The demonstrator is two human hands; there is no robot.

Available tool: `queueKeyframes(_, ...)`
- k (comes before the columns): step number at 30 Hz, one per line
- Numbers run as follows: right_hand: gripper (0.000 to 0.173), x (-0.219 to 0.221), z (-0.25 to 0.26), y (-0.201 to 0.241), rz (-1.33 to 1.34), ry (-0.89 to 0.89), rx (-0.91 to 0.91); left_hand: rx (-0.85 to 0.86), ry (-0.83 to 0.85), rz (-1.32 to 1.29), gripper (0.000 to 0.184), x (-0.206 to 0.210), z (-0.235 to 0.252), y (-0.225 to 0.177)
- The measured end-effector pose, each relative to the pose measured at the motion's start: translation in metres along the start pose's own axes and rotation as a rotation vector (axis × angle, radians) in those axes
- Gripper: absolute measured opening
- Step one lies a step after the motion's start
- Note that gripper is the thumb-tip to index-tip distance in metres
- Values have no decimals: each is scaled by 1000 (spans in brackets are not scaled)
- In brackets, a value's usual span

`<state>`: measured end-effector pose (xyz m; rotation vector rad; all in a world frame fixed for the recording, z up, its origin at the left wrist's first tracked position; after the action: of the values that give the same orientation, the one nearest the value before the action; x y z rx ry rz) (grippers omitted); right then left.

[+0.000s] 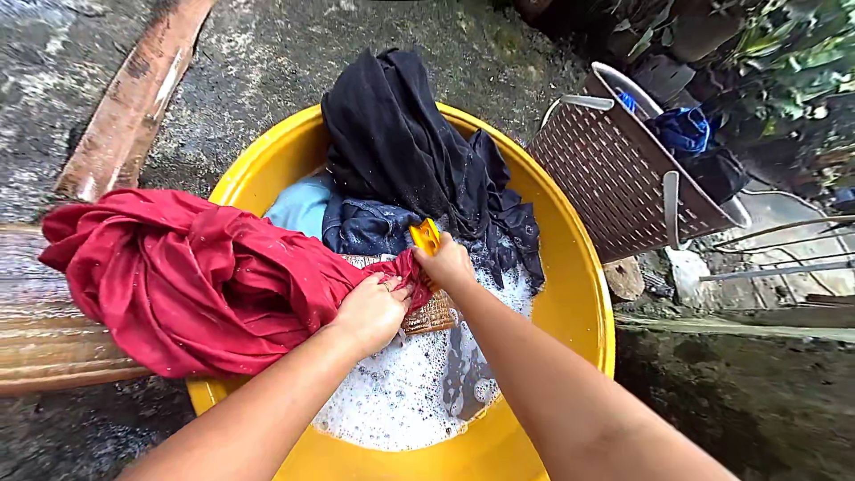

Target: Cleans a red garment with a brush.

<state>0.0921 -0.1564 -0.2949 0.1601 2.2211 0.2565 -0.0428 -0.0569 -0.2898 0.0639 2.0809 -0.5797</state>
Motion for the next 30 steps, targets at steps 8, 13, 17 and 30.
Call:
queueKeyframes(8, 70, 59, -78, -175, 219, -373, 452, -61, -314, -59, 40, -8, -2, 5)
queueKeyframes(13, 63, 66, -86, -132, 585, -391, 413, -245, -328, -97, 79, -15, 3, 5)
queueKeyframes(17, 53, 37, -70, -72, 429, -209, 26, -157, -326, -47, 32, -4, 7, 5)
queueKeyframes(30, 50, 24, -60, -10, 239, 101, -41, -94, -148, 7, 25, 0, 8, 2)
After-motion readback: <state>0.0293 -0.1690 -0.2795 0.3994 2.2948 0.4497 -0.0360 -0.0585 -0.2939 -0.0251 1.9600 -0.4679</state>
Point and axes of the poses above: each hand's wrist, its own z-axis towards the middle knuckle, its own x-axis out of the palm, y = z × x, the point moved 5 cm from there along z, towards the middle knuckle, and after that the axes turned 8 degrees about y, right-handed, at the moved point
